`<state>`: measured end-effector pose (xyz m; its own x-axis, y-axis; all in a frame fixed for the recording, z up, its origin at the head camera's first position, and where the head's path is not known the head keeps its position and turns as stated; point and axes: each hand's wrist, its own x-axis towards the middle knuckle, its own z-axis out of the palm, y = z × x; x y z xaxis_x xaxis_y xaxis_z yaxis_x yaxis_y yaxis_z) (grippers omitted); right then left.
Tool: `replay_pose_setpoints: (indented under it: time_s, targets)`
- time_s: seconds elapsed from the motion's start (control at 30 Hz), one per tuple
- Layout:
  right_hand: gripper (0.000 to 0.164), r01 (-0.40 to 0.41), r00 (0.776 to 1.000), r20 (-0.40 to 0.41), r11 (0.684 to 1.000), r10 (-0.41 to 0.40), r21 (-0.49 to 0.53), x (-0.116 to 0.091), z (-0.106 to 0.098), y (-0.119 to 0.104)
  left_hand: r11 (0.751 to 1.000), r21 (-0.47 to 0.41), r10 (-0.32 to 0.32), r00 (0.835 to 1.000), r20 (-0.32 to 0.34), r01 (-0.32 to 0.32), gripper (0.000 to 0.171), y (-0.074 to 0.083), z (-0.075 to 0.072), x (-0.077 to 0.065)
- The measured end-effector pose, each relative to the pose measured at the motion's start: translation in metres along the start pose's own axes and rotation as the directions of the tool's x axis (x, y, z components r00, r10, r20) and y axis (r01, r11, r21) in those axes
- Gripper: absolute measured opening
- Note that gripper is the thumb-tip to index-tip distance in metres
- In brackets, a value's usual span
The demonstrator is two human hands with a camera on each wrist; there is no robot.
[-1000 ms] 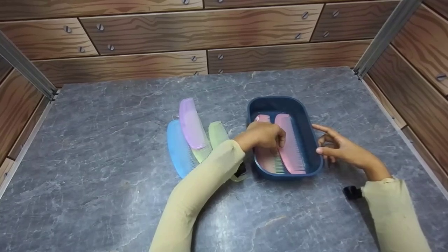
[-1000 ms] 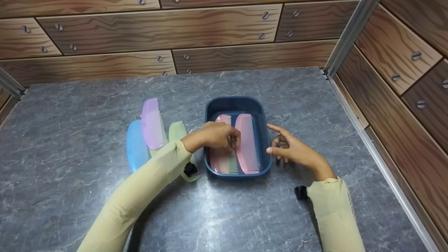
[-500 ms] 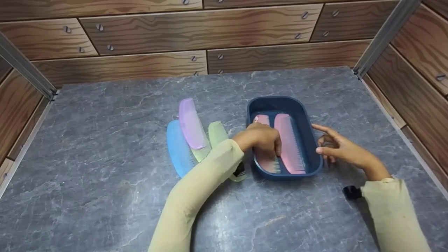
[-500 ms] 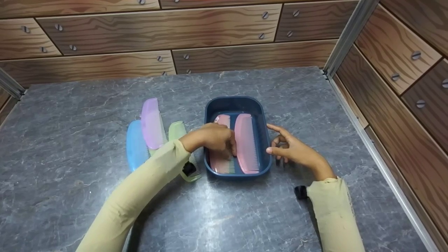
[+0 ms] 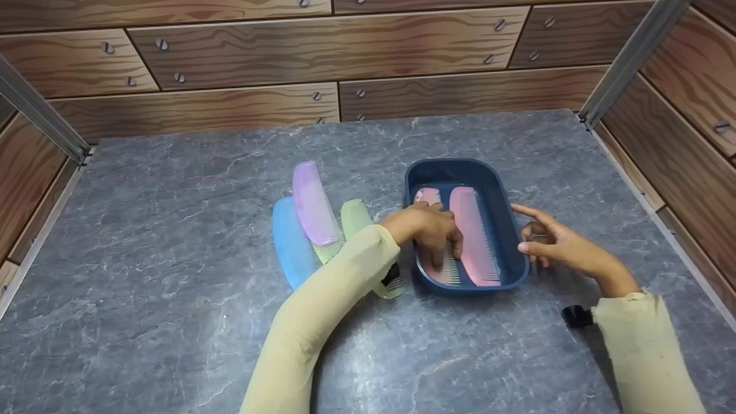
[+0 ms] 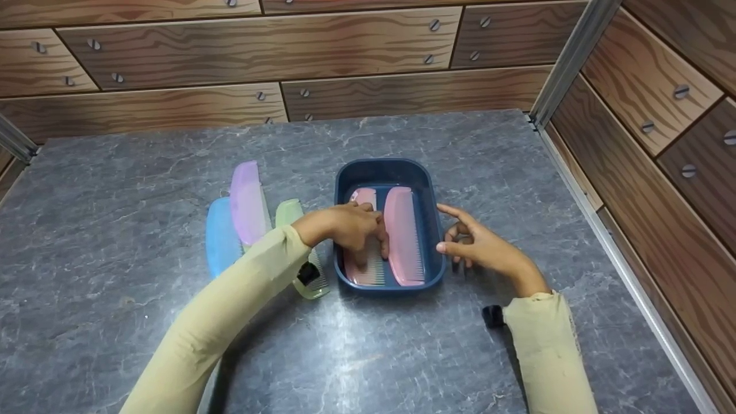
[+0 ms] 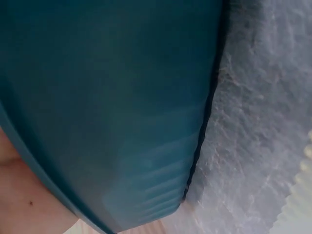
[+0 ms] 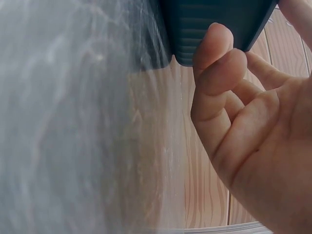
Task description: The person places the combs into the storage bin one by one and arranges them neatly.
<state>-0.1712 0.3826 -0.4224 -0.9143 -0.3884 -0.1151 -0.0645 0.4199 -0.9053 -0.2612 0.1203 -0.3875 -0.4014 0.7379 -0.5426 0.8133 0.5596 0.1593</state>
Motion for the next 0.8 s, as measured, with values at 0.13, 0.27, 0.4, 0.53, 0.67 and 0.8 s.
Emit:
replay_pose_setpoints:
  time_s: [0.13,0.27,0.4,0.53,0.67,0.8]
  targets:
    - [0.068,0.011,1.000,-0.001,1.000,-0.011,-0.003,-0.0004,0.0004,-0.0006,1.000,-0.022,0.000,0.998,0.059,0.001,0.039,0.0003,-0.0034,-0.0005]
    - [0.068,0.016,1.000,-0.002,1.000,-0.016,0.004,-0.0007,0.0003,-0.0005,1.000,-0.022,0.008,0.997,0.074,-0.006,0.038,0.0008,-0.0054,-0.0012]
    - [0.068,0.016,1.000,0.000,1.000,-0.016,0.000,-0.0004,0.0000,0.0000,1.000,-0.008,0.011,0.998,0.068,-0.011,0.034,0.0013,-0.0055,-0.0015]
    - [0.068,0.018,1.000,0.007,1.000,-0.018,-0.006,0.0002,-0.0006,0.0009,1.000,-0.008,-0.003,0.998,0.059,0.004,0.029,0.0021,-0.0048,-0.0015]
    - [0.068,0.030,1.000,0.007,1.000,-0.030,-0.004,-0.0001,-0.0008,0.0012,1.000,-0.007,-0.011,0.998,0.054,0.012,0.026,0.0027,-0.0045,-0.0014]
    - [0.067,0.033,0.999,0.004,0.999,-0.033,0.003,-0.0006,-0.0008,0.0006,1.000,-0.013,-0.007,0.998,0.054,0.007,0.026,0.0023,-0.0049,-0.0012]
